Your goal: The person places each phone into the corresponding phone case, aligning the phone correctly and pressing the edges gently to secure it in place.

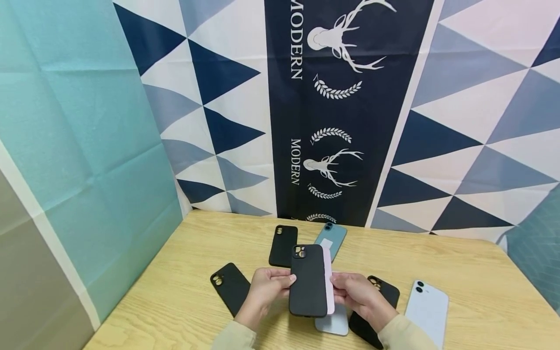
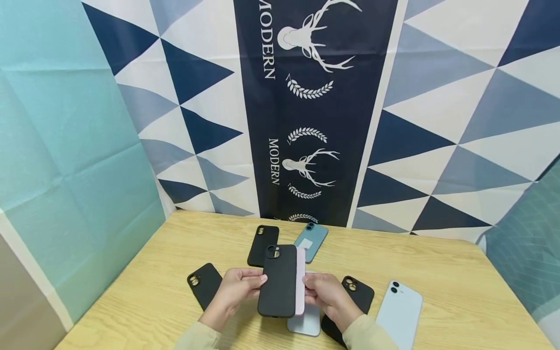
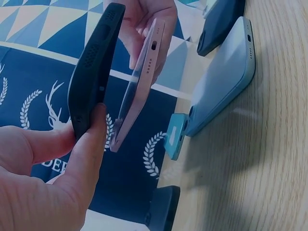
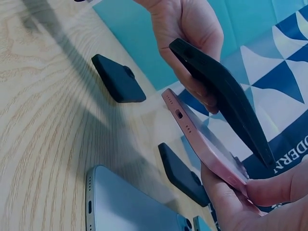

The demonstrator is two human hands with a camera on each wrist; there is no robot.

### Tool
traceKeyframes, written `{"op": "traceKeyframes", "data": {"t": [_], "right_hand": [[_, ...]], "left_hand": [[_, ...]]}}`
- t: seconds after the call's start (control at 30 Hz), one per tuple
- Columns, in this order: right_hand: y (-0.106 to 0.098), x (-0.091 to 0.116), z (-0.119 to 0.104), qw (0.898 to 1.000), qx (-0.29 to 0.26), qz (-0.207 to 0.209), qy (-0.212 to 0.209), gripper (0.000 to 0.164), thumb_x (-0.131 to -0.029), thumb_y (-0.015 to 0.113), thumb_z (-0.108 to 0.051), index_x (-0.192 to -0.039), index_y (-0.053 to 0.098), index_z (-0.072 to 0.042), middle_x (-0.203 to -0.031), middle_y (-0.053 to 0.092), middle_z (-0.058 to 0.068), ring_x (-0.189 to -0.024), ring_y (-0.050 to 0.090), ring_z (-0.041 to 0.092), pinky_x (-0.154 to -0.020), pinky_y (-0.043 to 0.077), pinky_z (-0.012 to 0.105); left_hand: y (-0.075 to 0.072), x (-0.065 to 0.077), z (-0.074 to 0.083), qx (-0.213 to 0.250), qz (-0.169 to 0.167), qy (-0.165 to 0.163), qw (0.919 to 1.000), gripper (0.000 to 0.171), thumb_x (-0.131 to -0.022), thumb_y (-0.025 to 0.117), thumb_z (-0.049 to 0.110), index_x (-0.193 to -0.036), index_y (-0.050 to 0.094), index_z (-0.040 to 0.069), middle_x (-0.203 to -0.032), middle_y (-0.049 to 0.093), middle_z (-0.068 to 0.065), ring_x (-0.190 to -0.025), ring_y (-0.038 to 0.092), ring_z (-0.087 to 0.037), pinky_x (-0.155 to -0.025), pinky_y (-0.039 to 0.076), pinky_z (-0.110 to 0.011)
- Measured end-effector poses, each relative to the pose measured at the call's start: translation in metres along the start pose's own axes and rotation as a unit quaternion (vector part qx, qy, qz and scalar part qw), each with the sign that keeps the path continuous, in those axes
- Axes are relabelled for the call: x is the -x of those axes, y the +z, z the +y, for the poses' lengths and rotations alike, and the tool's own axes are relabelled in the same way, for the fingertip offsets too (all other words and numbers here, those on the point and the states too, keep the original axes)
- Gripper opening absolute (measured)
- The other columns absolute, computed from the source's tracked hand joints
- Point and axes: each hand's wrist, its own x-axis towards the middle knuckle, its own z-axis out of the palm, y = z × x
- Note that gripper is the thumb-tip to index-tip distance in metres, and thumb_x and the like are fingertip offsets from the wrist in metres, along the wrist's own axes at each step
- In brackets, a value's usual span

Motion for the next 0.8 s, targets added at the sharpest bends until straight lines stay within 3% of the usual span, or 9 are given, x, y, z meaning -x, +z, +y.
{"op": "traceKeyframes", "data": {"t": [0.23,0.6,0.8], "right_hand": [[0.0027,-0.0015,-0.0007,1.000,-0.010,-0.006,-0.005,0.047,-0.103,0.042,-0.005,-0.141,0.033,0.021,-0.091,0.074,-0.002,-0.083,0.070,0.006,-0.076,0.060,0.026],[0.0058,-0.0043,0.0028,1.000,-0.017,0.007,0.000,0.044,-0.103,0.040,-0.004,-0.140,0.036,0.020,-0.088,0.074,-0.002,-0.080,0.068,0.006,-0.073,0.059,0.024],[0.0034,-0.0042,-0.0016,1.000,-0.015,-0.008,0.004,0.040,-0.101,0.038,0.000,-0.136,0.042,0.019,-0.086,0.073,-0.003,-0.079,0.068,0.005,-0.073,0.059,0.023]], "left_hand": [[0.0035,-0.0017,0.0009,0.007,-0.008,0.014,0.9998,0.024,-0.087,0.070,0.000,-0.105,0.067,-0.015,-0.088,0.075,-0.011,-0.071,0.069,-0.007,-0.067,0.061,-0.026],[0.0037,-0.0045,-0.0010,0.009,-0.009,0.009,0.9999,0.024,-0.086,0.070,0.001,-0.106,0.068,-0.014,-0.090,0.076,-0.017,-0.071,0.069,-0.007,-0.067,0.061,-0.026],[0.0070,-0.0091,-0.0010,-0.007,-0.001,0.000,1.0000,0.024,-0.086,0.071,0.002,-0.105,0.069,-0.011,-0.092,0.076,-0.018,-0.072,0.070,-0.009,-0.065,0.061,-0.027]]}}
